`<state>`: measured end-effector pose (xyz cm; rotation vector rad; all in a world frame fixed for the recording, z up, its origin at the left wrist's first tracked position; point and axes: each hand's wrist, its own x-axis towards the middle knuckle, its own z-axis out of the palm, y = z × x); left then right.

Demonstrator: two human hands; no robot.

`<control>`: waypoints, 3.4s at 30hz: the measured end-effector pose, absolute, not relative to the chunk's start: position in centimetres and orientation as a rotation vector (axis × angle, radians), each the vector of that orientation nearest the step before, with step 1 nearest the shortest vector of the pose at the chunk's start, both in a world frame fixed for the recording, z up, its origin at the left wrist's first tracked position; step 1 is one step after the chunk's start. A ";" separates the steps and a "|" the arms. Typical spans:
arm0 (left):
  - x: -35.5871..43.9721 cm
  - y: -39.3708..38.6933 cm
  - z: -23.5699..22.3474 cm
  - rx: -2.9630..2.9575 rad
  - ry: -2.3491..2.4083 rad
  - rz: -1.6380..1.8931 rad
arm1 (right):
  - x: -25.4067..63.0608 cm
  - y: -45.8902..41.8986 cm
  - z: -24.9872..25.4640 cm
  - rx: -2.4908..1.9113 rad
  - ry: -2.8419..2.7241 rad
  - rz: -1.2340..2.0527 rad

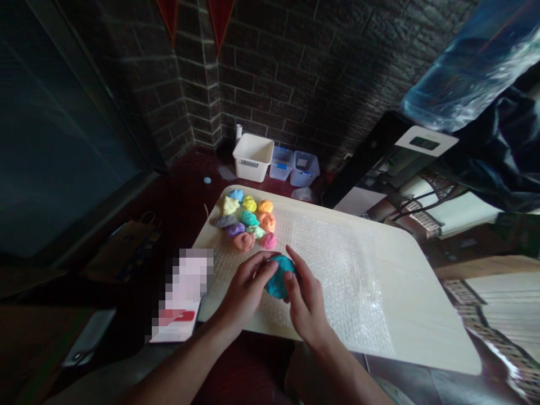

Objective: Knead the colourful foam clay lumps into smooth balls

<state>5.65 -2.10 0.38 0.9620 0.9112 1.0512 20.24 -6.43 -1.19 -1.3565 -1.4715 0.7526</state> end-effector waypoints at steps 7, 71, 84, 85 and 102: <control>5.7 -1.9 0.0 0.811 0.910 1.034 | 20.4 -6.4 -0.9 -1.320 -1.598 0.698; 5.5 -1.7 -0.9 0.938 0.776 0.978 | 20.8 -5.6 -1.0 -1.265 -1.235 0.849; 5.1 -1.7 -0.3 0.828 0.705 0.849 | 21.2 -5.7 -1.0 -1.369 -1.401 0.826; 5.0 -1.7 -0.2 0.827 0.711 0.850 | 21.2 -5.8 -1.0 -1.367 -1.412 0.834; 5.0 -1.4 -0.1 0.984 0.767 0.924 | 21.3 -6.1 -1.5 -1.308 -1.448 0.925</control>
